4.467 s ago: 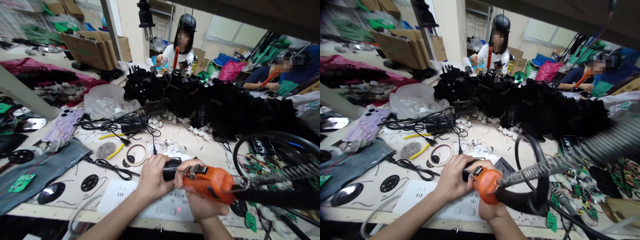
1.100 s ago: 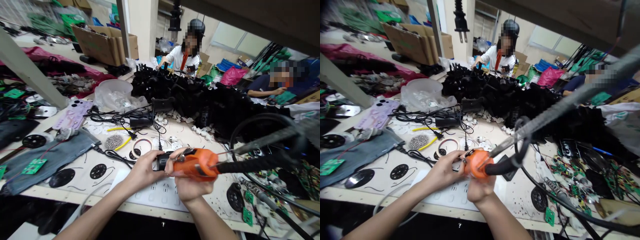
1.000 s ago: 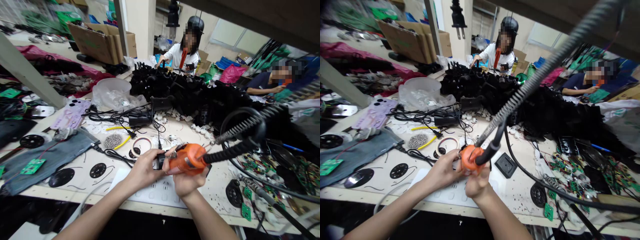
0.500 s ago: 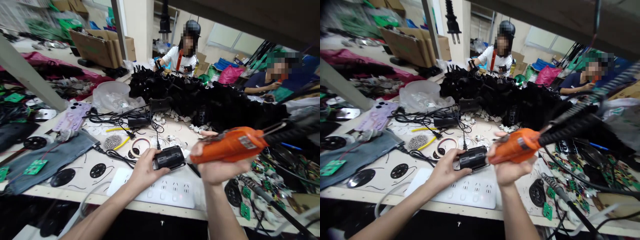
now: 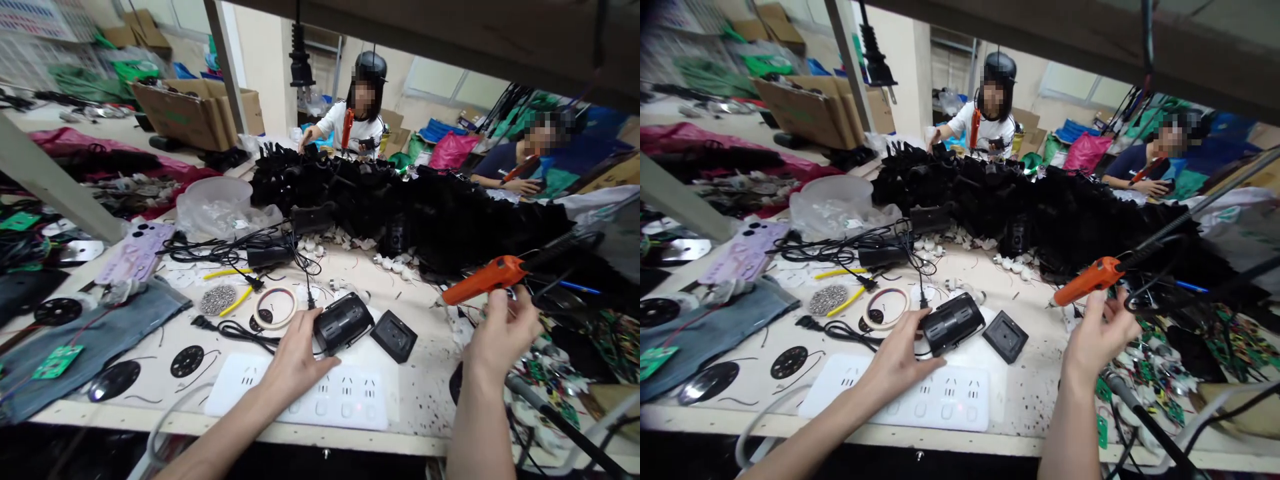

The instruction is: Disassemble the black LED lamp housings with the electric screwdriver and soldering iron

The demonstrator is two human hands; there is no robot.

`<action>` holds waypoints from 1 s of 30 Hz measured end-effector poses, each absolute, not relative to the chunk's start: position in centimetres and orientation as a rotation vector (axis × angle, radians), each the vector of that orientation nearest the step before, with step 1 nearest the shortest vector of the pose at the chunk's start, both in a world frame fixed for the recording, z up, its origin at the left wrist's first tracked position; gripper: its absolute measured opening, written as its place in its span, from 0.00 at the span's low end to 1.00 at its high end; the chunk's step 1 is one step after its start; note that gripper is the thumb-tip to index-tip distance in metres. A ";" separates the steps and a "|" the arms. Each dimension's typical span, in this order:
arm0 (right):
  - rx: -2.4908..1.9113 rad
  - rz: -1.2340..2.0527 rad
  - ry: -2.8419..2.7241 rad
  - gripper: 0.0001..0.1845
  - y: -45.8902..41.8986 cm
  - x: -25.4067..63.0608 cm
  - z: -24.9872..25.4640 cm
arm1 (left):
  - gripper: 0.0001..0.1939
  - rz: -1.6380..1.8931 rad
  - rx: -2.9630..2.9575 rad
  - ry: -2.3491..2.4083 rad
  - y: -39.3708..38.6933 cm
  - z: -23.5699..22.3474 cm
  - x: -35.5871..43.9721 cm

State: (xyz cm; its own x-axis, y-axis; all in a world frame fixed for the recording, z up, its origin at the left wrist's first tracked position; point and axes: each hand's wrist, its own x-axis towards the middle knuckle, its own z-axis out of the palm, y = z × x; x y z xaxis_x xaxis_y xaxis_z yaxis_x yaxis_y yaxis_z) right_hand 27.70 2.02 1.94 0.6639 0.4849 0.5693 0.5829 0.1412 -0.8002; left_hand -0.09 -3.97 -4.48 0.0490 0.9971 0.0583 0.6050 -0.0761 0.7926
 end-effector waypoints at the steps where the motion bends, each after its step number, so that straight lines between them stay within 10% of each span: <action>1: -1.489 -0.185 -0.896 0.30 1.0 26.5 2.1 | 0.36 0.866 1.753 1.606 -3.9 -4.5 0.0; 5: -1.560 0.187 -1.613 0.25 -2.2 19.2 1.1 | 0.34 0.882 1.769 1.603 -3.8 -4.9 0.0; 12: -1.906 0.473 -2.038 0.55 -2.7 13.1 -1.1 | 0.33 0.947 1.818 1.558 -3.9 -5.7 -0.3; 30: -1.889 0.351 -2.019 0.45 -2.3 13.7 -0.4 | 0.33 0.875 1.742 1.667 -3.4 -5.6 -0.1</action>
State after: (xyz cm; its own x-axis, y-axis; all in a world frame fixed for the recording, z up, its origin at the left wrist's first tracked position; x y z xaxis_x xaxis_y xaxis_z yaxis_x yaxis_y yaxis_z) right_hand 13.67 -2.29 -0.40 -0.0477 0.9952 0.0860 0.9076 0.0791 -0.4123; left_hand -0.11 -3.44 -5.57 0.0094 0.9974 0.0713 0.6255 -0.0615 0.7778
